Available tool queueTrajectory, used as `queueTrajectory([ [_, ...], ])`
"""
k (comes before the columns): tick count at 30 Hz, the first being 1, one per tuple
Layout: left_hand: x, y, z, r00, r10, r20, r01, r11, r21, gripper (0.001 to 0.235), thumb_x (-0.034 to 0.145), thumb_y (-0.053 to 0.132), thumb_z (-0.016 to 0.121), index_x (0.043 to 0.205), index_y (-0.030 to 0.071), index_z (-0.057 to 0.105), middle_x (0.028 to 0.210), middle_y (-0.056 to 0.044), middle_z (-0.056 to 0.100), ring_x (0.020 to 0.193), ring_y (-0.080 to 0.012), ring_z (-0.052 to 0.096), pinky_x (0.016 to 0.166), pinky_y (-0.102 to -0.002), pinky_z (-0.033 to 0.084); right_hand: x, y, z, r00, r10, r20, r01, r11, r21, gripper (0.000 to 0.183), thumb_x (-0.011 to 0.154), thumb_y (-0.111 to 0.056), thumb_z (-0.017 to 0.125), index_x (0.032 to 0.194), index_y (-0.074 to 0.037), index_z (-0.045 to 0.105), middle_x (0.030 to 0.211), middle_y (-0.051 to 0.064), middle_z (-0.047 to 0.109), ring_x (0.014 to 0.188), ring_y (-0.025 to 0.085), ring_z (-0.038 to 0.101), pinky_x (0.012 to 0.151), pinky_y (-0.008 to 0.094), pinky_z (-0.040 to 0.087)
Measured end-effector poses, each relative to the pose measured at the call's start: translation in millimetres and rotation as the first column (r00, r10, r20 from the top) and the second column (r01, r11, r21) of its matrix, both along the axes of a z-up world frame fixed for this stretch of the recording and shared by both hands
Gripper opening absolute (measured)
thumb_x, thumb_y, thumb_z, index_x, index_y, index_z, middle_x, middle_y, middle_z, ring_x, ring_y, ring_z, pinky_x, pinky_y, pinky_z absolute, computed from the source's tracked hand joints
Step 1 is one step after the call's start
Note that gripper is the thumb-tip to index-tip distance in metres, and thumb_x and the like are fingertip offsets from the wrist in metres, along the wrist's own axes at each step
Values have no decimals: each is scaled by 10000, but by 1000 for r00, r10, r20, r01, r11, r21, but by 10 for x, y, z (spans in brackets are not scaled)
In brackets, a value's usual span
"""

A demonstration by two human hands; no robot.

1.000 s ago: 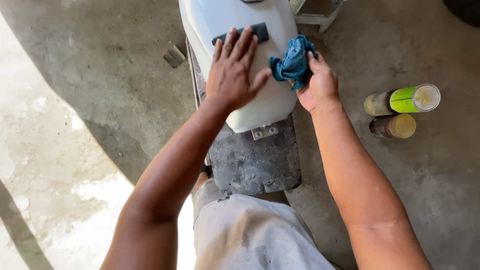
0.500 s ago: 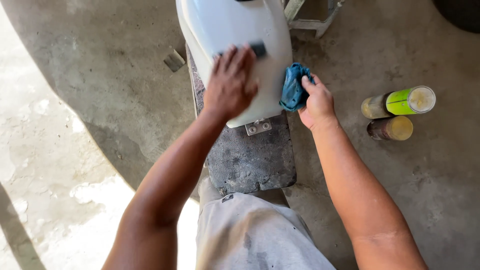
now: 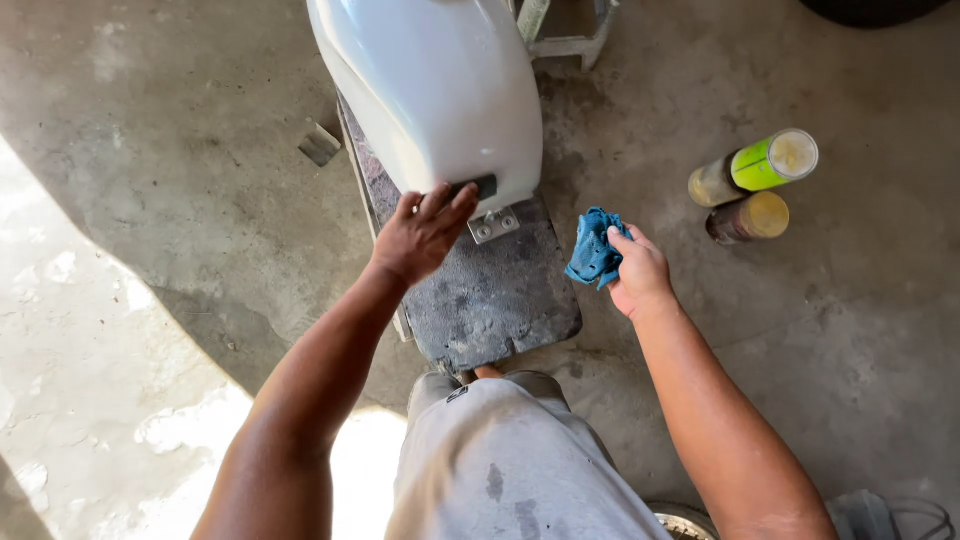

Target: Sand and wipe down a motorcycle fuel tank for detailing or painting.

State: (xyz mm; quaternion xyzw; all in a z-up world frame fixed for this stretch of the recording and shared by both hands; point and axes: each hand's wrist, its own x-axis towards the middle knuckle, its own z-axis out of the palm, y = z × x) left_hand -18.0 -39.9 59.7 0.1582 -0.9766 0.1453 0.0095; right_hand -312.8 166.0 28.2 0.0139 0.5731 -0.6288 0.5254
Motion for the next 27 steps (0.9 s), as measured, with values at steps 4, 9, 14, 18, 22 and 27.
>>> queueTrajectory([
  [4, -95, 50, 111, 999, 22, 48, -22, 1000, 11, 536, 977, 131, 564, 1508, 181, 512, 1613, -15, 359, 1280, -254, 467, 899, -382, 499, 249, 256, 121, 1000, 16, 12, -15, 999, -29, 244, 1049, -168, 547, 1257, -65, 622, 1136, 38, 707, 1019, 162, 687, 881, 343, 564],
  [9, -264, 253, 78, 959, 273, -77, -232, 912, 338, 494, 981, 124, 576, 1474, 112, 535, 1492, -140, 516, 1074, -290, 593, 844, -403, 559, 393, 397, 267, 999, 5, 40, -3, 998, -64, 279, 1035, -157, 545, 1290, -79, 630, 1135, 29, 707, 1007, 150, 691, 865, 335, 575],
  [14, -671, 896, -55, 540, 838, -74, -65, 130, 989, 460, 986, 47, 546, 1436, 104, 625, 1183, -75, 716, 900, -151, 652, 827, -333, 557, 387, 337, 532, 999, 15, 37, -10, 992, -129, 289, 1035, -174, 554, 1306, -99, 621, 1135, 26, 698, 1009, 141, 678, 853, 322, 563],
  [18, -1210, 1386, -239, 446, 879, -168, 469, -70, 880, 506, 937, -56, 491, 1422, 4, 625, 1147, -41, 722, 962, -89, 652, 850, -269, 555, 338, 193, 543, 979, 45, -198, -90, 969, -229, 307, 1063, -209, 578, 1340, -80, 612, 1148, 35, 686, 1023, 116, 644, 901, 284, 531],
  [22, -1713, 1540, 262, 423, 906, 19, 492, -247, 834, 504, 932, -33, 517, 1429, 32, 576, 1099, -54, 694, 866, -109, 625, 732, -291, 543, 94, 136, 699, 802, 78, -592, -221, 960, -172, 343, 1046, -205, 621, 1358, -71, 573, 1174, 32, 669, 1043, 103, 620, 932, 279, 515],
  [27, -2403, 1564, 188, 448, 894, -23, 552, -255, 794, 485, 919, -68, 600, 1399, -11, 559, 1238, -65, 682, 1058, -113, 661, 882, -279, 566, -828, 151, 652, 589, 200, -783, -356, 934, -29, 366, 992, -170, 686, 1331, -77, 586, 1147, 19, 700, 1042, 106, 652, 937, 278, 534],
])
